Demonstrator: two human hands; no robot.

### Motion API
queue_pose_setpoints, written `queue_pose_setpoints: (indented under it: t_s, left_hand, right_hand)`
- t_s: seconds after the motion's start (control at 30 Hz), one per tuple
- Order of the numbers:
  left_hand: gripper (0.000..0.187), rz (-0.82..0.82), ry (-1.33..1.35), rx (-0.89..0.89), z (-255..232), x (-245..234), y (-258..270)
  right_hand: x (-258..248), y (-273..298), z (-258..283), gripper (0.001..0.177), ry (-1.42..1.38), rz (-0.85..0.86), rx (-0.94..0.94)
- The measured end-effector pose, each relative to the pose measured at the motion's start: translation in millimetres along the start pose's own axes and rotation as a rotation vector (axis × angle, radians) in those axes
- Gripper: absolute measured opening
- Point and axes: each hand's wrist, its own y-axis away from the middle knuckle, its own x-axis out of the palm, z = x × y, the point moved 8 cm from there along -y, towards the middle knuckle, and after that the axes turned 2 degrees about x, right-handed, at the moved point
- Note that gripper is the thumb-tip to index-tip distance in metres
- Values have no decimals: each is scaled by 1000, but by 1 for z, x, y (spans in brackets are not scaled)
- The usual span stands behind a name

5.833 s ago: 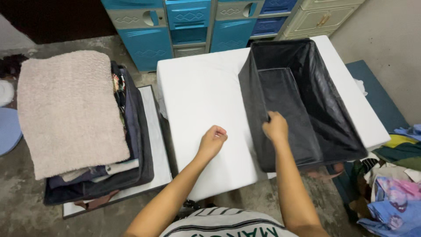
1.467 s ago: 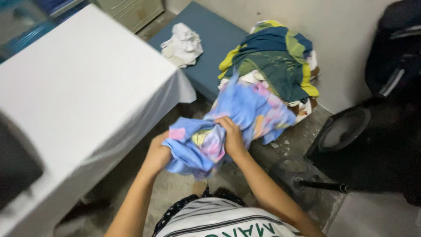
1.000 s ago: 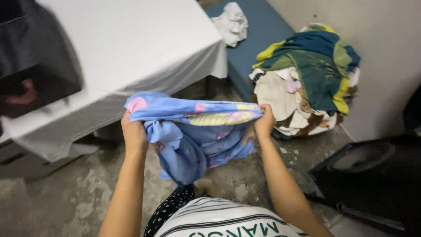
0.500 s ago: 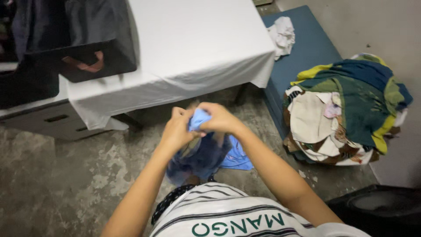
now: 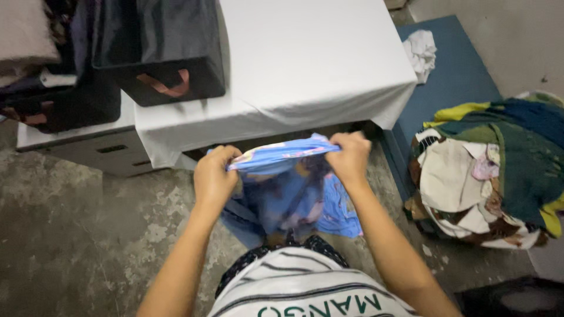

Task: The person folds a light-colored towel and places it into a black storage bin. Then the person unfolds and refolds a blue butterfly-patterned sheet on a white table, smoothing and aligning the edges before folding it into a compact rectangle.

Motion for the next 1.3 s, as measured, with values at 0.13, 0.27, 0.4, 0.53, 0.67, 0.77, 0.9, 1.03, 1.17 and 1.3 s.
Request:
queue_pose_setpoints:
  t_s: [0.13,0.27,0.4,0.53,0.67,0.77,0.9,1.03,1.17,1.3]
  left_hand:
    - [20,-253,62,-75,37,-32,2]
    - [17,-235,84,-548,98,-45,22]
    - [64,43,255,-233,51,0,21]
    - [73,456,93,-279,3,70,38]
    - [32,155,321,-103,-29,34,16]
    - [26,118,393,-85,-39,17,16]
    - [21,10,421,-190,-31,6,24]
    - [16,-248,691,-303,11,-12,35]
    - [18,-388,722,-479,59,-11,47]
    - [33,-163,265,-273,34,21,44]
  right_hand:
    - [17,9,5,19,-136,-100,-397]
    - [110,32,-59,18,-110,584,49]
    - [101,14,-27,13,-571,346,131]
    - [69,28,82,14,-717,449,-7]
    - [29,22,119,20,-806,502,-70]
    - [29,32,116,29,-799,512,-358]
    - [102,71,55,35,-645,654,-425]
    - [188,99,-61,31,-464,717,-249]
    - [217,90,-177,22,-364,623,221]
    - [171,54,-133,21,-627,363,72]
